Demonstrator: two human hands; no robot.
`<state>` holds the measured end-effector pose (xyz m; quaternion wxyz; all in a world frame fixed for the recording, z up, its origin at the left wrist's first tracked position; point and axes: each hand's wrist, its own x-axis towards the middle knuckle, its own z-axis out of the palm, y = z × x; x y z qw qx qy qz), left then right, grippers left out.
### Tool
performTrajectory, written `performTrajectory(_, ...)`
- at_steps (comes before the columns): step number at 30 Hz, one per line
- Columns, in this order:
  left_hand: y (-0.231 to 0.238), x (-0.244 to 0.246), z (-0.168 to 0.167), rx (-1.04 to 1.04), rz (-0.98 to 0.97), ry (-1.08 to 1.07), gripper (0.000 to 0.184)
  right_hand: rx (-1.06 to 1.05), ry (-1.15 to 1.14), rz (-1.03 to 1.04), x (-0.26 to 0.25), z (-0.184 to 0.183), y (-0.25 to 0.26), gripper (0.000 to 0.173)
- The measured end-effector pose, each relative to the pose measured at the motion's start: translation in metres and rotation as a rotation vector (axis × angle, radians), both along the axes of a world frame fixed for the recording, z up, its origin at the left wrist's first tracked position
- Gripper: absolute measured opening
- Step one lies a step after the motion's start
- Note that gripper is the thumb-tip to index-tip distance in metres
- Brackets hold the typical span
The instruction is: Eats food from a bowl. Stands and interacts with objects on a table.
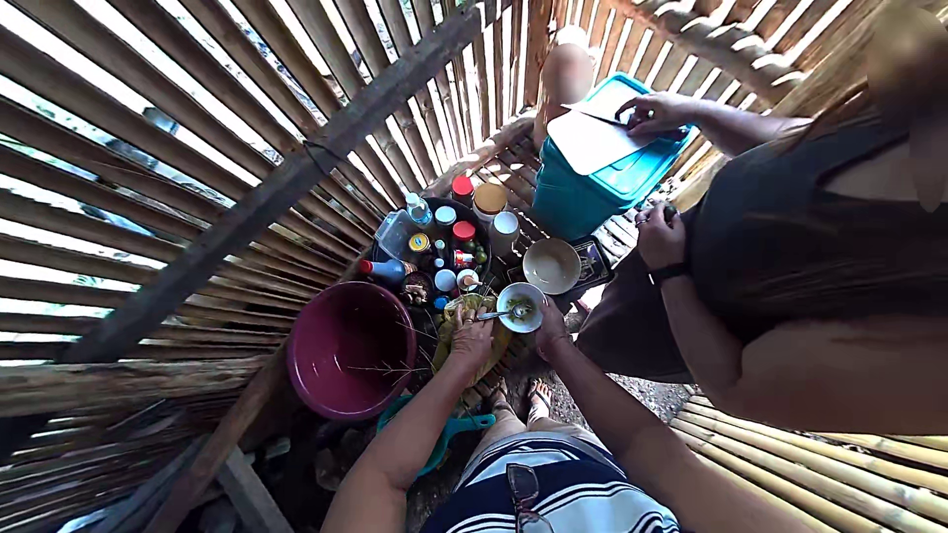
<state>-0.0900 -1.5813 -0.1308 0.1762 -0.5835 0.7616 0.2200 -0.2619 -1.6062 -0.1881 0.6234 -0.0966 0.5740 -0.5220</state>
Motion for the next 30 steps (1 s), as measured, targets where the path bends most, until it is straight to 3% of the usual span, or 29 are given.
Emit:
performTrajectory(17, 0.005, 0.004, 0.0, -0.035, 0.007, 0.046, 0.06, 0.212, 0.372, -0.156, 0.024, -0.01, -0.041, 0.04)
performTrajectory(30, 0.01, 0.0, 0.004, -0.029, 0.001, 0.034, 0.062, 0.192, 0.397, -0.278, 0.019, -0.005, -0.06, 0.044)
